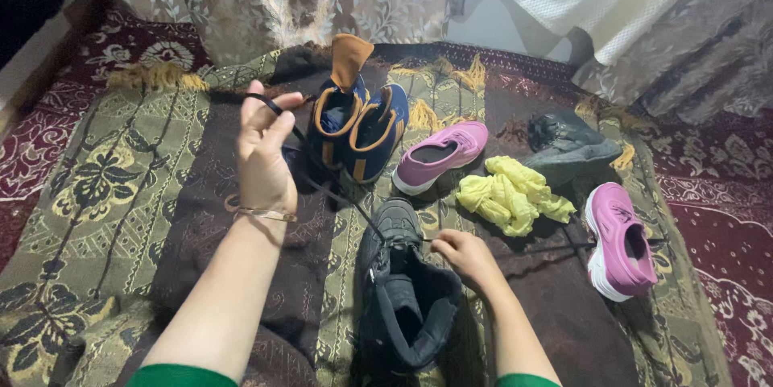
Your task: The person removes a yellow cloth from a pink shoe, then picks up a black high-top sneaker and begins threading its laces through the eyelets. The person continues to lace the shoe by hand, pulling the laces through each eyelet in sequence.
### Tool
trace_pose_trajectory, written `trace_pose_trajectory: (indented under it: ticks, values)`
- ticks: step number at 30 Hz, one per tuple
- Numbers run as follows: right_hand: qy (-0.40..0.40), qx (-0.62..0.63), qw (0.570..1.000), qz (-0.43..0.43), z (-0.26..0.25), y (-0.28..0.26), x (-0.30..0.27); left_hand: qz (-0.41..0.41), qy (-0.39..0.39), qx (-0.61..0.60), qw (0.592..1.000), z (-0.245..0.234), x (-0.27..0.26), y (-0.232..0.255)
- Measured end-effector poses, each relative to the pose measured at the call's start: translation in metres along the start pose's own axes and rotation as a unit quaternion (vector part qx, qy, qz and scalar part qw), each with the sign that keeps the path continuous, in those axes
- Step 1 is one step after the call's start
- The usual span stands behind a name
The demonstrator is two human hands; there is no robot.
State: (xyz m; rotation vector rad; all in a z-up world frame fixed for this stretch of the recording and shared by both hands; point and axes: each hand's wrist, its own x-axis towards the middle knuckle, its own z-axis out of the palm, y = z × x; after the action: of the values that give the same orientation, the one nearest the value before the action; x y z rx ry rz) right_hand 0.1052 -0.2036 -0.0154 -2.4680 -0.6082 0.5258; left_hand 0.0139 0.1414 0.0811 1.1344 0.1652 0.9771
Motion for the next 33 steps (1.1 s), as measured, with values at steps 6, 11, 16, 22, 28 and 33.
trace_pose_trajectory:
  ticks: [6,11,16,22,28,33]
  values:
    - [0.098,0.128,0.987,0.023,-0.022,0.0,-0.033,-0.076,-0.072,0.059,0.993,-0.003,0.004,-0.02]
    - [0.197,0.252,0.947,0.029,-0.03,0.0,-0.05,-0.212,-0.261,0.416,0.845,-0.013,-0.017,-0.041]
    - [0.112,0.284,0.952,-0.027,-0.032,-0.005,-0.051,-0.286,-0.237,0.295,0.88,0.004,-0.027,-0.046]
    - [0.171,0.144,0.974,-0.026,-0.022,-0.04,-0.05,-0.089,-0.418,0.567,0.704,0.022,-0.055,-0.034]
    - [0.167,0.092,0.977,-0.09,-0.039,-0.086,-0.045,-0.109,-0.552,0.398,0.724,0.061,-0.097,-0.034]
    - [0.096,0.064,0.993,-0.038,-0.052,-0.086,-0.029,-0.311,-0.406,0.171,0.842,0.056,-0.087,-0.048]
